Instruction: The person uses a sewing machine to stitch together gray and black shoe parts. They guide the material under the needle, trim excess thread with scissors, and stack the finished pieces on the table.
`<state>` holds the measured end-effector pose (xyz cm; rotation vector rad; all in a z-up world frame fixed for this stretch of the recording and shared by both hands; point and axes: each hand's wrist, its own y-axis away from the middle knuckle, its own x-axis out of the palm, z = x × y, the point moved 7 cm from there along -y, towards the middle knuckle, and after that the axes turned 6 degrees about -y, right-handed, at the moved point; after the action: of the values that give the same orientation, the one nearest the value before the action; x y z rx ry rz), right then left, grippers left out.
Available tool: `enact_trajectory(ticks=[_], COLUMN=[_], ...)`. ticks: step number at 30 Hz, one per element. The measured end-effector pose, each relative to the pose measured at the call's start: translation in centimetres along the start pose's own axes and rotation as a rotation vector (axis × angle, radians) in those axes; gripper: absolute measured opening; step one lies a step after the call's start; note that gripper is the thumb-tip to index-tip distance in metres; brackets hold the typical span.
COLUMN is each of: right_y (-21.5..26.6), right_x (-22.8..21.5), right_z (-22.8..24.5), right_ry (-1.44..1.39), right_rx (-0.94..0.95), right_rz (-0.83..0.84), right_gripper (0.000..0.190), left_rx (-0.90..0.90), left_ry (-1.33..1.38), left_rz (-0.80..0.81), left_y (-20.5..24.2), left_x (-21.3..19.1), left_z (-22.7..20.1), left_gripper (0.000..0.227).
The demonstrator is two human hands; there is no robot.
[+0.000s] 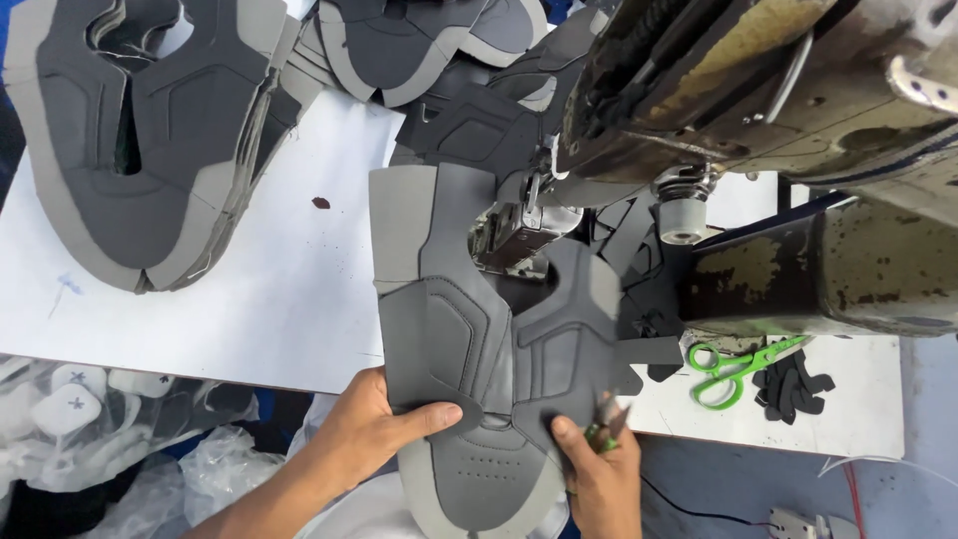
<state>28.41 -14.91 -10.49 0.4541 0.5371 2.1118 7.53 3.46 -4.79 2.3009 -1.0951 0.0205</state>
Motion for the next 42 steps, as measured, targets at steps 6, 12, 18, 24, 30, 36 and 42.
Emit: enact_trajectory(ticks=[6,12,18,24,30,36,42], right_y=[2.4,2.3,2.3,2.8,2.7,2.4,2.5], right_x=[2.1,1.8,1.5,2.0,1.9,1.7,2.3], right_z=[5.1,5.4,5.0,5.6,5.6,5.4,5.9], right_ry=[0.148,0.269,0.268,0.272,0.266,0.291,0.308], right_rx=[-0.153,-0.201,-0.168,-0.186,-0.216,-0.202,-0.176], right_rz=[0.018,0.043,0.020,0.002,0.025,0.018,-0.005], right_gripper=[0.045,0.042,0.041,0.046,0.046,0.042,0.050], left_rx=[-0.074,-0.051,-0.043,-0.088,-0.088,-0.055,-0.055], left_ry=[-0.220,-0.222,-0.172,-0.135,-0.213,-0.233,-0.255], left_rz=[-0.093,-0.100,-0.091,-0.081,-0.077,-0.050,-0.028], left_y=[0.0,-0.2,-0.1,-0.3,-0.3,-0.5,-0.3], left_x=[-0.7,-0.9,-0.6,-0.6,-0.6,-0.6,-0.4], left_z=[-0.4,-0.5,-0.4,0.4,0.0,-0.1,-0.5], left_gripper=[0.039,0.039,0.039,0.040,0.040,0.038,0.036])
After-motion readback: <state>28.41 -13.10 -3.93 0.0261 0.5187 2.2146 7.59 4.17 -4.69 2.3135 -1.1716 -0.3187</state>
